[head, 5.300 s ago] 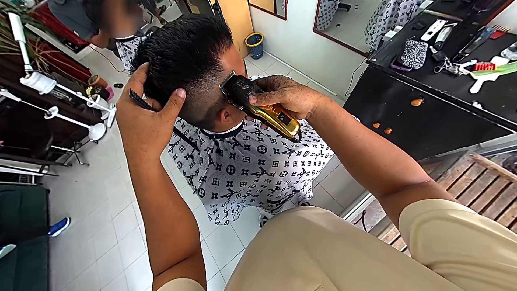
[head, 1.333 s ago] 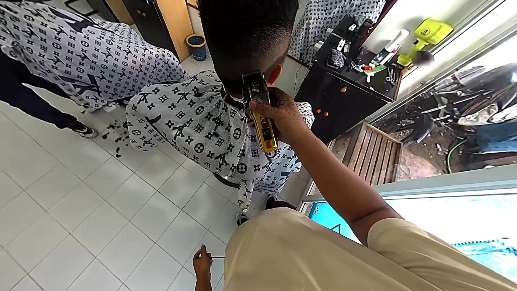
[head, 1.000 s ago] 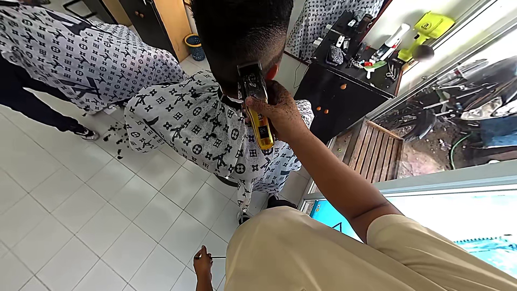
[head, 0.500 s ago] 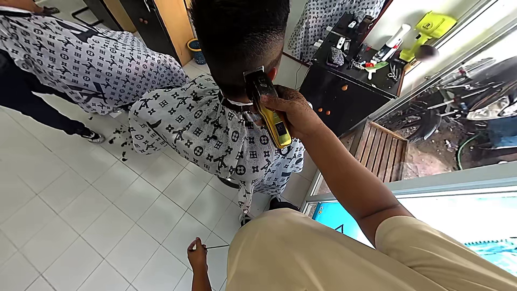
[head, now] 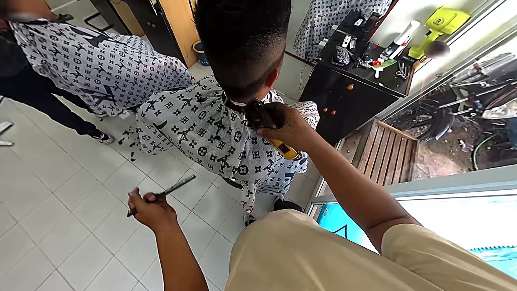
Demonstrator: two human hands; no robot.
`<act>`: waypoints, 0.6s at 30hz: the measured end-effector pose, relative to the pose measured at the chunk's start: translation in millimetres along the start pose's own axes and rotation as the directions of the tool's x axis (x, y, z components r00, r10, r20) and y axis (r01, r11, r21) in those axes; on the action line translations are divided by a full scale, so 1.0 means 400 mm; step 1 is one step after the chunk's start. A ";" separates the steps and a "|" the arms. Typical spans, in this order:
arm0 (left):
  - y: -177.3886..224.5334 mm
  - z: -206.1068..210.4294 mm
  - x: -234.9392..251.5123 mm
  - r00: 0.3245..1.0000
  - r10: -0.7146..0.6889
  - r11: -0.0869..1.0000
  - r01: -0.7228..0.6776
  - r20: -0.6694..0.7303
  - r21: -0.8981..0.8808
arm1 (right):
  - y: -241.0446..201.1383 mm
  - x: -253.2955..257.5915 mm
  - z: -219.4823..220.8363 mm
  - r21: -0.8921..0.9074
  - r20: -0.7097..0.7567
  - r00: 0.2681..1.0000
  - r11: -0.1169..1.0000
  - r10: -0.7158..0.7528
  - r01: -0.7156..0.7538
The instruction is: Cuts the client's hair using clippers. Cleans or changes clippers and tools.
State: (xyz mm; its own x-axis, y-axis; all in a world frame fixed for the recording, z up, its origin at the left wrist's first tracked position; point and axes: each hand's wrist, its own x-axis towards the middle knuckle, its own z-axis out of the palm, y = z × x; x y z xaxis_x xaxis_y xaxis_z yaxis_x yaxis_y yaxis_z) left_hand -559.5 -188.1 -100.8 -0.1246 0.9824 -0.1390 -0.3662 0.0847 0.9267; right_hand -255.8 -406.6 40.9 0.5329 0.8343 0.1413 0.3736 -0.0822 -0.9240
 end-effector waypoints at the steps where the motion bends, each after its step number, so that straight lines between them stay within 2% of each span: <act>1: 0.029 0.041 -0.004 0.999 0.003 0.999 -0.002 0.037 -0.043 | 0.004 -0.001 -0.002 0.088 0.009 1.000 0.996 0.015 -0.016; 3: 0.070 0.115 -0.018 0.991 0.023 0.993 -0.007 0.130 -0.122 | 0.001 0.010 -0.013 0.236 -0.015 0.999 0.971 0.038 -0.033; 5: 0.107 0.180 -0.045 0.960 0.038 0.977 0.023 0.278 -0.210 | -0.016 0.027 -0.038 0.297 -0.032 0.998 0.954 0.059 -0.047; 8: 0.156 0.255 -0.100 0.857 0.080 0.945 0.097 0.509 -0.312 | -0.026 0.052 -0.075 0.361 0.031 0.995 0.928 0.092 -0.097; 10: 0.174 0.292 -0.135 0.780 0.122 0.926 0.132 0.614 -0.352 | -0.028 0.057 -0.092 0.394 0.094 0.989 0.908 0.115 -0.143; 13: 0.191 0.343 -0.178 0.695 0.164 0.915 0.159 0.700 -0.372 | -0.030 0.061 -0.109 0.432 0.100 0.991 0.893 0.089 -0.124; 18: 0.222 0.430 -0.242 0.661 0.190 0.918 0.143 0.726 -0.371 | -0.022 0.073 -0.145 0.419 0.107 0.992 0.902 0.066 -0.105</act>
State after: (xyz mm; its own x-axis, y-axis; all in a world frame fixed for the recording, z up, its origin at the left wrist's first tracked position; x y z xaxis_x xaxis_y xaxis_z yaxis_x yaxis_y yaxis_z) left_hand -421.3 -247.1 55.0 0.5170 0.7864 0.3379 -0.6960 0.1565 0.7008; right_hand -199.5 -413.2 74.0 0.4720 0.8806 0.0415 -0.0366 0.0666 -0.9971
